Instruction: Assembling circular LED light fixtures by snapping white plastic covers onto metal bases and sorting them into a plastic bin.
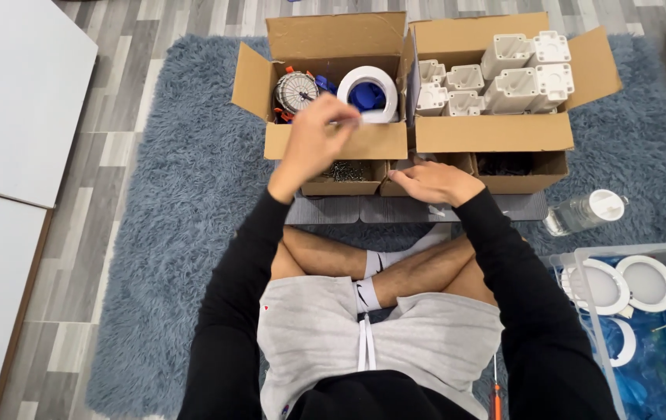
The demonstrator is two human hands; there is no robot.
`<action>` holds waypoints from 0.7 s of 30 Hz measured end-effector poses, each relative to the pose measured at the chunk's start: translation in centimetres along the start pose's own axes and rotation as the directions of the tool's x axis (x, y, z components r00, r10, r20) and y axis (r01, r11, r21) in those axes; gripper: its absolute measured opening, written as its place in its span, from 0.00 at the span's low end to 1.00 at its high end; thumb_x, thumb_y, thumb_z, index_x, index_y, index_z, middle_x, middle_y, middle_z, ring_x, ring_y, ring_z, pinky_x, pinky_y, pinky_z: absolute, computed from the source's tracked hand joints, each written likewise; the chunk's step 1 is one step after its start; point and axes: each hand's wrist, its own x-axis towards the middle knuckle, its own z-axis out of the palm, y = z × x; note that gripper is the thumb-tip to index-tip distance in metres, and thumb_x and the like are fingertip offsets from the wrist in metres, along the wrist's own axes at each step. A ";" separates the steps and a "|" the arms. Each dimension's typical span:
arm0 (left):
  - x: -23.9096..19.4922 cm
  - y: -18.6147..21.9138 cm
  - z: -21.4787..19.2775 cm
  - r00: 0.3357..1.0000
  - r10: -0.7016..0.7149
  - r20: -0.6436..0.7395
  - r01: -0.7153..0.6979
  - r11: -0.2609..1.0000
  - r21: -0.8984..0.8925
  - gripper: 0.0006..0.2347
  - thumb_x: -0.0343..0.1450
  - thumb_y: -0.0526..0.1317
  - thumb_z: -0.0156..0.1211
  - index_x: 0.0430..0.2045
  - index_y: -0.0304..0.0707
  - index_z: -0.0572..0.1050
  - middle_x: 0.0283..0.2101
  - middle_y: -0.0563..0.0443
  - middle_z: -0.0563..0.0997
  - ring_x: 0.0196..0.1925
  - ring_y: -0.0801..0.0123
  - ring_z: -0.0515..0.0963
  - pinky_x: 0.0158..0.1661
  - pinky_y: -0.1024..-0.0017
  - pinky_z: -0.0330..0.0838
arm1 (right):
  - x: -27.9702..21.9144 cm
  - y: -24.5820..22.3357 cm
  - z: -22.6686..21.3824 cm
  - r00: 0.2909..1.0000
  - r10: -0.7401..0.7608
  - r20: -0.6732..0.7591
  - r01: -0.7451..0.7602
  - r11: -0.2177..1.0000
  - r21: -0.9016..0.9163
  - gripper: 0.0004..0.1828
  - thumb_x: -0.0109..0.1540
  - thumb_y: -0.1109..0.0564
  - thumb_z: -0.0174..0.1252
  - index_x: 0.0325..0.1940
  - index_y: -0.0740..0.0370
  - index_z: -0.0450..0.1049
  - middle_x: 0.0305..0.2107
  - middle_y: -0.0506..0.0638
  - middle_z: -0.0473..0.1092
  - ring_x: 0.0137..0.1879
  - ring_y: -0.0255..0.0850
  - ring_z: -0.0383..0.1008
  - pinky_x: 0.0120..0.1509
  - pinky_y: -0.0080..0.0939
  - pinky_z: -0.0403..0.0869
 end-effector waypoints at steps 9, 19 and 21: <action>-6.5 1.0 2.8 0.994 0.089 0.066 -0.103 0.964 0.244 0.09 0.71 0.31 0.72 0.36 0.53 0.87 0.39 0.60 0.81 0.46 0.66 0.81 0.52 0.65 0.75 | 0.3 0.5 0.6 0.996 0.069 -0.063 -0.073 0.995 -0.063 0.53 0.70 0.24 0.23 0.60 0.65 0.84 0.56 0.75 0.77 0.62 0.73 0.78 0.65 0.67 0.77; -8.7 1.9 4.7 0.976 0.216 0.029 -0.214 0.919 0.330 0.08 0.72 0.32 0.71 0.39 0.52 0.84 0.42 0.62 0.79 0.50 0.69 0.80 0.55 0.68 0.71 | -2.0 0.9 0.6 0.866 -0.209 -0.454 0.121 0.969 -0.216 0.17 0.74 0.49 0.48 0.51 0.62 0.78 0.35 0.68 0.79 0.40 0.67 0.85 0.42 0.60 0.83; -8.8 1.9 5.0 0.974 0.227 0.019 -0.221 0.920 0.324 0.08 0.72 0.32 0.71 0.38 0.51 0.84 0.42 0.61 0.79 0.50 0.69 0.80 0.55 0.67 0.72 | -2.4 1.6 0.8 0.840 -0.237 -0.488 0.129 0.961 -0.246 0.12 0.73 0.55 0.49 0.51 0.60 0.77 0.33 0.65 0.79 0.38 0.64 0.85 0.40 0.59 0.83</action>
